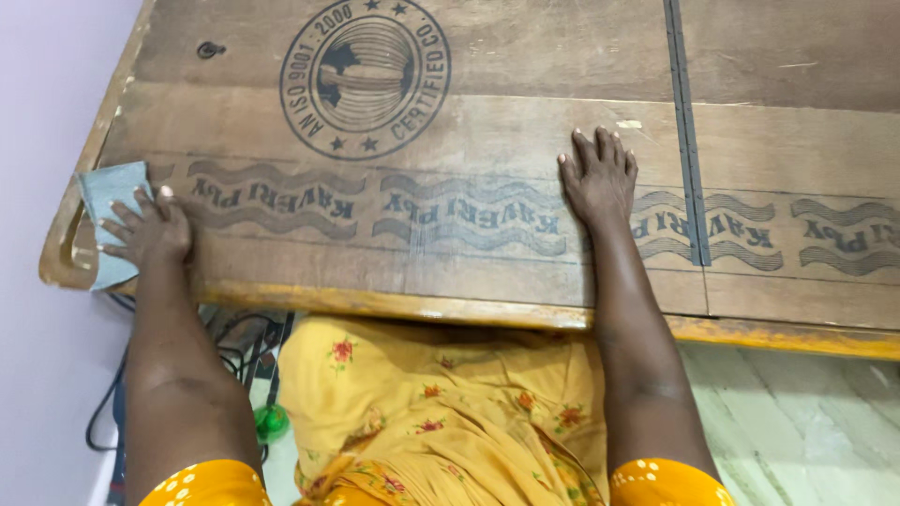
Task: The person sands the surface of a large wooden board using a sanding block. They move the block back and forth across the board's surface, covering different areas systematically.
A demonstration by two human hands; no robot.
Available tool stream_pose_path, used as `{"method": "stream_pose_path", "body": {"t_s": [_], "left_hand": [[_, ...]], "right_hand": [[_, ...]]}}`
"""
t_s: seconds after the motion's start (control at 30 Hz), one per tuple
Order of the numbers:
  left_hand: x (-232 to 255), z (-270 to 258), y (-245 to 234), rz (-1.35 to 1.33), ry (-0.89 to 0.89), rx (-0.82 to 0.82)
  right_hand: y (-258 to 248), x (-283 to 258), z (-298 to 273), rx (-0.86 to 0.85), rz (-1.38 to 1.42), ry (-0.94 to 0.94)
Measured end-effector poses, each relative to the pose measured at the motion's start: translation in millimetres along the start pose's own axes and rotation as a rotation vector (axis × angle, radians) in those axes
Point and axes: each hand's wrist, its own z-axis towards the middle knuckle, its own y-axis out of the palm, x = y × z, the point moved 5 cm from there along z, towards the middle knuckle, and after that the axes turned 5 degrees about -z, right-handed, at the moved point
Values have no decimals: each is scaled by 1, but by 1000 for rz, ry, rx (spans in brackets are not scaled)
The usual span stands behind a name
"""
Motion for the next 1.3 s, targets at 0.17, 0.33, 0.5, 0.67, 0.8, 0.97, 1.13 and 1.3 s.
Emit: {"method": "stream_pose_path", "body": {"t_s": [0.17,0.33,0.5,0.67,0.8,0.97,1.13,1.3], "left_hand": [[40,-61,13,7,47,-33],[138,-129,40,148,319,-132],[248,-234,73,240,597,-297],[328,-375,117,224,1045,-449],[349,-453,150,212,1278,-643],[341,-419,152,134,1320,-577],[305,-302,115,147,1014,-495],[232,-168,90,121,735,-351]], "right_hand": [[13,3,4,-54,-98,28],[17,9,-1,-135,-155,-33],[1,30,-29,-138,-158,-174],[-14,49,-38,4,83,101],[-24,49,-44,151,285,61],[-18,54,-42,173,270,70],[-10,62,-36,201,219,1],[-10,61,-36,203,145,-41]]}}
